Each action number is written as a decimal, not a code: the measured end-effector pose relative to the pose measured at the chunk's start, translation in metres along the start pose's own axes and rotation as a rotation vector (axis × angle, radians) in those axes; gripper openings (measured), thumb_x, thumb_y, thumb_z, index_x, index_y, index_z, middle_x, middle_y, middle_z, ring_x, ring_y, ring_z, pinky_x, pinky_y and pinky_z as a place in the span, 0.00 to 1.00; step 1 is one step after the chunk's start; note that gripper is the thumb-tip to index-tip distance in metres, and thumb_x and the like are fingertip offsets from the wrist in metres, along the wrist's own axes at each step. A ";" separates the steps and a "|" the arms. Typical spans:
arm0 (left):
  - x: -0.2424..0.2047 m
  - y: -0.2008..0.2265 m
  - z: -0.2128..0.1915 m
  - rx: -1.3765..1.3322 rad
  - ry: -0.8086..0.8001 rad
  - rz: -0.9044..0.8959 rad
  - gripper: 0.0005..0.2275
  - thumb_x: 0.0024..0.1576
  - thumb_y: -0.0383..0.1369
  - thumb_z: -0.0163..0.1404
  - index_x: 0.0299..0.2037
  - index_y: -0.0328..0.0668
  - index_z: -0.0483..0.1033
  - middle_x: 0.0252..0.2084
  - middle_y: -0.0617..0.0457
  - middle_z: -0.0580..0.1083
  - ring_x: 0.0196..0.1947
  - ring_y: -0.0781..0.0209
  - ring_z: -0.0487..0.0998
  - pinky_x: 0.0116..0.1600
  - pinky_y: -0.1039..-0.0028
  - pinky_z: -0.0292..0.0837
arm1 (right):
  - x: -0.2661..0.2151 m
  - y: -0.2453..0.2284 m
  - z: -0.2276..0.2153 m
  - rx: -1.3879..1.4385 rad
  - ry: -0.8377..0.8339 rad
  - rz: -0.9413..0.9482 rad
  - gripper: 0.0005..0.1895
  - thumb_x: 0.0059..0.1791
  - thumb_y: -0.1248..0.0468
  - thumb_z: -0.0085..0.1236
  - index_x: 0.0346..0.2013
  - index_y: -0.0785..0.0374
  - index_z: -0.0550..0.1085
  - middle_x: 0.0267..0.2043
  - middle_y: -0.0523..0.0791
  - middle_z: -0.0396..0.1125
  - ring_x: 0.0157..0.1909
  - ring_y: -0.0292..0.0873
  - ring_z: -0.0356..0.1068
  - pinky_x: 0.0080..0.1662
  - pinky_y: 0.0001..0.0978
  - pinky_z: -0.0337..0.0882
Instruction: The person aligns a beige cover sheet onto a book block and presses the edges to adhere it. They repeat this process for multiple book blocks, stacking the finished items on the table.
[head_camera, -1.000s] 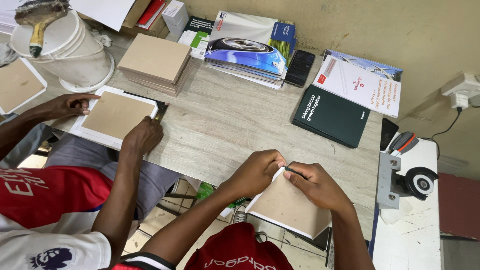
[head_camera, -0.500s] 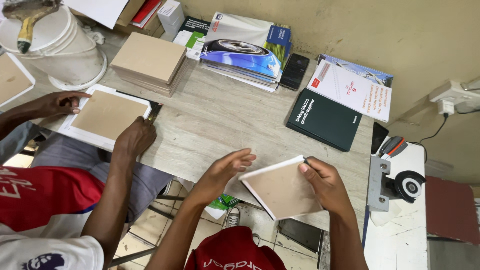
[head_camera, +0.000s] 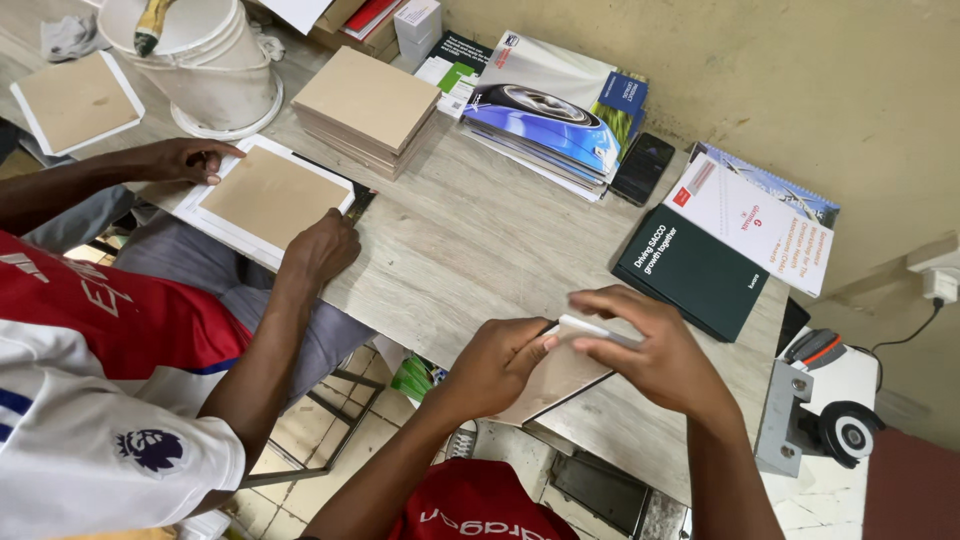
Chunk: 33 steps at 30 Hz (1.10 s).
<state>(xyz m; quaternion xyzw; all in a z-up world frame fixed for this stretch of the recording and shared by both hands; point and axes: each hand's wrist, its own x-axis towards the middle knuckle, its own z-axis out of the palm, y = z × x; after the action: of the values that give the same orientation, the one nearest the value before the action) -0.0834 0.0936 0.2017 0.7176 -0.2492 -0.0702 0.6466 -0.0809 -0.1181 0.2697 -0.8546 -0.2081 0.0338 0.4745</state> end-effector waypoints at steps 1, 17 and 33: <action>0.001 0.003 -0.001 0.000 -0.004 0.006 0.13 0.68 0.29 0.41 0.32 0.38 0.76 0.21 0.48 0.71 0.29 0.63 0.71 0.36 0.69 0.68 | 0.006 -0.004 0.002 -0.004 0.006 -0.001 0.23 0.44 0.65 0.67 0.54 0.63 0.78 0.46 0.54 0.77 0.51 0.54 0.77 0.56 0.52 0.72; 0.002 0.014 -0.026 0.185 -0.015 -0.051 0.10 0.66 0.29 0.39 0.34 0.39 0.71 0.23 0.40 0.71 0.26 0.44 0.74 0.36 0.58 0.70 | 0.056 -0.027 0.005 -0.110 -0.205 -0.027 0.02 0.44 0.69 0.62 0.27 0.61 0.78 0.23 0.44 0.71 0.30 0.41 0.70 0.41 0.38 0.74; 0.021 -0.008 -0.030 0.047 0.015 0.000 0.13 0.65 0.29 0.43 0.26 0.42 0.68 0.16 0.47 0.66 0.22 0.63 0.63 0.31 0.69 0.65 | 0.069 -0.017 0.011 -0.342 -0.307 0.103 0.08 0.46 0.65 0.57 0.24 0.63 0.70 0.22 0.47 0.67 0.29 0.43 0.69 0.36 0.37 0.72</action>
<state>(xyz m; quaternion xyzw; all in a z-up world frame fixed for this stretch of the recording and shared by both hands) -0.0500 0.1112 0.2033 0.7330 -0.2457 -0.0589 0.6315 -0.0268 -0.0744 0.2873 -0.9169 -0.2366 0.1517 0.2833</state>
